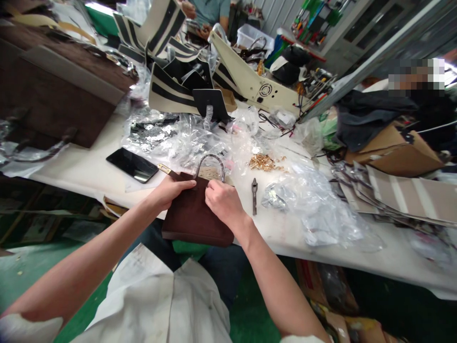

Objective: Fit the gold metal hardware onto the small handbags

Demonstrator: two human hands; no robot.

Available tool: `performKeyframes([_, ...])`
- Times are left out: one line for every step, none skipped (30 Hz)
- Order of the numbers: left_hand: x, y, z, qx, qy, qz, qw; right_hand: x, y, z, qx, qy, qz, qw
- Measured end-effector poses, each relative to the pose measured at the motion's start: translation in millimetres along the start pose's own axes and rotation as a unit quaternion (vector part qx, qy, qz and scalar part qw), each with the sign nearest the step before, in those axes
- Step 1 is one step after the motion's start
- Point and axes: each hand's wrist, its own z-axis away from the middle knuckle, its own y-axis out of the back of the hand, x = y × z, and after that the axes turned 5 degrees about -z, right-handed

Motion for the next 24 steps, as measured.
performKeyframes([-0.8, 0.6, -0.2, 0.001, 0.002, -0.002, 1.0, -3.7, 4.1, -2.5, -0.022, -0.003, 0.014, 1.0])
performKeyframes([-1.7, 1.4, -0.5, 0.001, 0.003, -0.005, 1.0, -7.0, 8.7, -4.7, -0.046, -0.006, 0.022, 0.999])
performKeyframes([-2.6, 2.1, -0.9, 0.001, 0.002, -0.006, 1.0, -9.8, 13.3, -6.4, -0.066, -0.007, 0.024, 0.997])
performKeyframes([-3.5, 2.6, -1.3, 0.0, 0.001, -0.004, 1.0, -12.0, 17.4, -7.4, -0.083, -0.008, 0.02, 0.996])
performKeyframes([-4.4, 3.0, -1.7, -0.002, -0.001, 0.001, 1.0, -13.3, 20.6, -7.5, -0.093, -0.007, 0.013, 0.996])
performKeyframes([-5.1, 3.2, -2.1, -0.004, -0.004, 0.01, 1.0, -14.0, 22.5, -6.7, -0.097, -0.005, 0.005, 0.995])
performKeyframes([-5.6, 3.1, -2.4, -0.006, -0.006, 0.019, 1.0, -14.0, 22.7, -5.2, -0.096, -0.002, -0.001, 0.995])
performKeyframes([-5.8, 2.9, -2.4, -0.006, -0.008, 0.026, 1.0, -13.5, 21.6, -3.0, -0.09, 0.0, -0.006, 0.996])
performKeyframes([-5.7, 2.6, -2.0, -0.006, -0.01, 0.031, 0.999, -12.5, 19.3, -0.4, -0.081, 0.001, -0.011, 0.997])
performKeyframes([-5.3, 2.3, -1.3, -0.006, -0.013, 0.031, 0.999, -11.2, 16.4, 2.6, -0.071, 0.001, -0.017, 0.997])
performKeyframes([-4.4, 2.4, -0.2, -0.006, -0.017, 0.029, 0.999, -9.6, 13.6, 5.7, -0.059, 0.0, -0.028, 0.998])
performKeyframes([-3.3, 2.8, 1.2, -0.007, -0.021, 0.025, 0.999, -7.9, 11.4, 8.9, -0.045, -0.002, -0.045, 0.998])
performKeyframes([-2.0, 3.7, 2.8, -0.01, -0.024, 0.021, 0.999, -6.1, 10.3, 12.0, -0.025, -0.005, -0.07, 0.997])
performKeyframes([-0.6, 5.0, 4.4, -0.013, -0.024, 0.018, 0.999, -4.4, 10.3, 15.0, 0.004, -0.012, -0.098, 0.995])
performKeyframes([0.7, 6.6, 6.0, -0.017, -0.021, 0.017, 1.0, -2.8, 11.3, 17.6, 0.042, -0.027, -0.125, 0.991])
performKeyframes([1.8, 8.4, 7.3, -0.019, -0.017, 0.017, 1.0, -1.3, 13.1, 19.8, 0.089, -0.051, -0.143, 0.984])
performKeyframes([2.5, 10.1, 8.4, -0.02, -0.011, 0.018, 1.0, 0.3, 15.3, 21.3, 0.138, -0.085, -0.15, 0.975])
performKeyframes([3.0, 11.6, 9.3, -0.021, -0.006, 0.017, 1.0, 2.0, 17.7, 22.0, 0.184, -0.126, -0.144, 0.964])
performKeyframes([3.3, 12.7, 9.7, -0.022, -0.003, 0.016, 1.0, 4.1, 20.1, 21.7, 0.213, -0.166, -0.133, 0.953])
performKeyframes([3.7, 13.2, 9.9, -0.022, -0.002, 0.013, 1.0, 6.6, 22.5, 20.6, 0.219, -0.2, -0.125, 0.947])
performKeyframes([4.3, 13.2, 9.9, -0.024, -0.002, 0.007, 1.0, 9.5, 24.9, 18.5, 0.202, -0.223, -0.128, 0.945])
performKeyframes([5.2, 12.8, 9.7, -0.029, -0.004, -0.001, 1.0, 12.4, 27.5, 15.7, 0.168, -0.237, -0.142, 0.946])
performKeyframes([6.7, 12.1, 9.2, -0.037, -0.009, -0.015, 0.999, 15.3, 30.2, 12.3, 0.129, -0.246, -0.161, 0.947])
performKeyframes([8.6, 11.1, 8.7, -0.046, -0.018, -0.035, 0.998, 17.8, 33.1, 8.5, 0.093, -0.252, -0.18, 0.946])
